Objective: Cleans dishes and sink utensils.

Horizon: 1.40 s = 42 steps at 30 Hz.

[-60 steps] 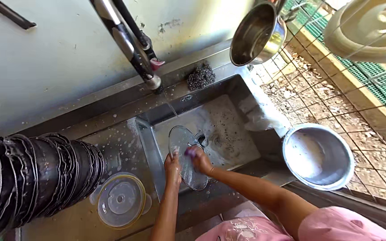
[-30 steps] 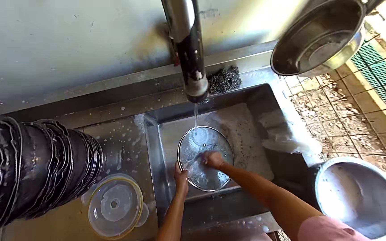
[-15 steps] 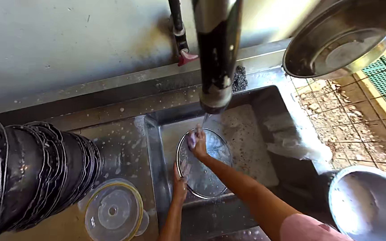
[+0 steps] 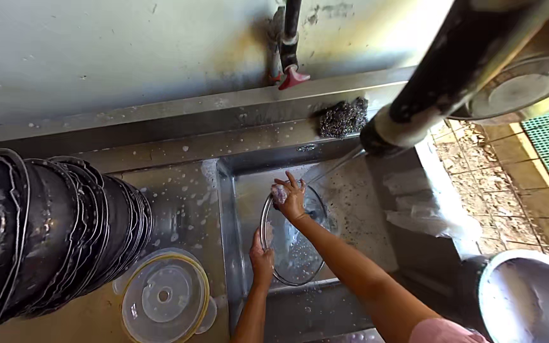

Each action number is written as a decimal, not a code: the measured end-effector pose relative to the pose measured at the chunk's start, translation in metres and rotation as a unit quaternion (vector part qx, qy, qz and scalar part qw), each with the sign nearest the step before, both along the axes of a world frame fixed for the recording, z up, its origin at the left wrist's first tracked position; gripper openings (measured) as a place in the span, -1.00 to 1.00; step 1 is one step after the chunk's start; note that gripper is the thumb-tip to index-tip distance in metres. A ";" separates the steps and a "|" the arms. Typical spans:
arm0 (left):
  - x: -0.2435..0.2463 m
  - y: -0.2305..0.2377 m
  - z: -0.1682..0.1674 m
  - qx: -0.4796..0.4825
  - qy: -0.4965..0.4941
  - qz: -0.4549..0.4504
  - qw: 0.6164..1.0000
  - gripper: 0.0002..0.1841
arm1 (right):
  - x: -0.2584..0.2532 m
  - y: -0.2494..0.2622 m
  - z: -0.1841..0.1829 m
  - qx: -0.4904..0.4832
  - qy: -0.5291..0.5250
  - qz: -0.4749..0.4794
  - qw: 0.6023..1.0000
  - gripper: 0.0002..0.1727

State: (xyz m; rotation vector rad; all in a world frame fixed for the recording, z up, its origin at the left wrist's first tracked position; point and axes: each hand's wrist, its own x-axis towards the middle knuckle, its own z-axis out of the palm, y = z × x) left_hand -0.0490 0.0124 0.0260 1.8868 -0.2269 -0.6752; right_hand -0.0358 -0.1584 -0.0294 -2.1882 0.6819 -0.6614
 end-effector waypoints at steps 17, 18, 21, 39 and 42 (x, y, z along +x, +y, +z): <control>0.000 0.008 0.013 0.022 0.220 0.041 0.974 -0.45 | -0.006 0.006 0.022 0.070 0.193 0.249 0.947 -0.62; -0.001 0.009 0.009 0.036 0.215 0.048 0.975 -0.56 | -0.015 0.032 0.018 0.019 0.100 0.309 0.946 -0.65; -0.010 0.009 -0.001 0.029 0.191 0.097 0.976 -0.55 | -0.025 0.045 -0.016 -0.019 -0.045 0.313 0.948 -0.55; -0.007 0.008 -0.021 -0.061 0.218 0.092 0.970 -0.20 | -0.109 -0.037 -0.086 0.047 0.283 0.004 0.958 -0.15; -0.009 0.008 -0.024 -0.101 0.254 0.102 0.956 -0.24 | -0.167 0.022 -0.055 0.102 0.348 0.040 0.931 -0.12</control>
